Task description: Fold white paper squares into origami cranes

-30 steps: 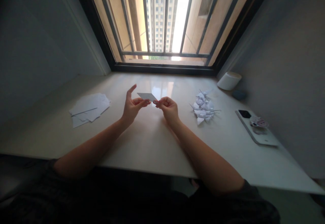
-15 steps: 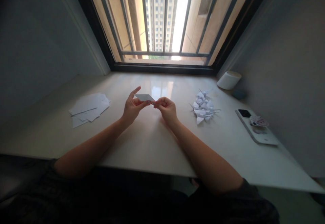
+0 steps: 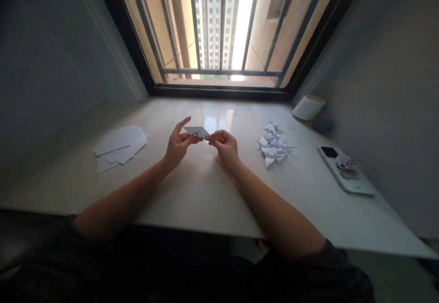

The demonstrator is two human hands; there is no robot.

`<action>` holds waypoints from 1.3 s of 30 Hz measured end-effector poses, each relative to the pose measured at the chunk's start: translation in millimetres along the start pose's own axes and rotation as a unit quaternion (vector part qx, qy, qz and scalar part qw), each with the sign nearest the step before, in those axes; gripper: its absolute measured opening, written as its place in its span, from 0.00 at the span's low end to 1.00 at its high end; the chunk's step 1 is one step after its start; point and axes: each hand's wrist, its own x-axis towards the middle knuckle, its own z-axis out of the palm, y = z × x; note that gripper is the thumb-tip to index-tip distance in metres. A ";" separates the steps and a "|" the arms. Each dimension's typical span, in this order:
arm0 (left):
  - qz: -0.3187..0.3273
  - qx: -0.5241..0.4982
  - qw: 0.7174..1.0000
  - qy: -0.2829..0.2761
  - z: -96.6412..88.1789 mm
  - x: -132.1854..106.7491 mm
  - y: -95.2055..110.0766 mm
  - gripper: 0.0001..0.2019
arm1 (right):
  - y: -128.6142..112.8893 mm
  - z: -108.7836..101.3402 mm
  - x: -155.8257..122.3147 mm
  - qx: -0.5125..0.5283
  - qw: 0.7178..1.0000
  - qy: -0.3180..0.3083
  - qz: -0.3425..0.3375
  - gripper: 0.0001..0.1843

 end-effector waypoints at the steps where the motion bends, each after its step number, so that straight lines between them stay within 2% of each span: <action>1: 0.011 0.011 1.000 0.001 0.2 -0.7 0.0 0.37 | 0.4 -0.4 0.2 -0.004 1.000 -0.004 0.002 0.15; 6: 0.062 0.069 0.996 -0.001 -2.4 -1.1 -5.3 0.32 | 1.0 -1.1 -0.7 -0.021 0.999 -0.039 0.023 0.19; 12: 0.051 0.069 0.996 -0.005 -4.0 -0.3 -9.9 0.32 | 2.9 1.6 -3.8 -0.033 0.999 -0.029 0.023 0.26; 16: 0.054 0.063 0.997 -0.008 1.1 -3.2 -5.7 0.31 | 2.5 3.0 -5.1 -0.021 0.999 -0.021 0.022 0.23; 20: 0.047 0.041 0.998 0.024 3.5 -3.2 -2.5 0.28 | 0.1 3.1 -5.1 -0.008 0.999 -0.050 0.021 0.21; 25: 0.054 0.054 0.996 0.049 -0.4 -0.5 -5.9 0.28 | -2.4 2.9 -3.8 -0.016 0.995 -0.078 0.060 0.20; 31: 0.068 0.074 0.994 0.039 -0.9 -2.2 -6.4 0.30 | -6.2 3.0 -3.4 -0.026 0.997 -0.049 0.051 0.21; 39: 0.061 0.102 0.992 0.032 -6.0 -0.5 -7.1 0.35 | 0.6 0.1 -2.9 -0.026 0.997 -0.044 0.060 0.21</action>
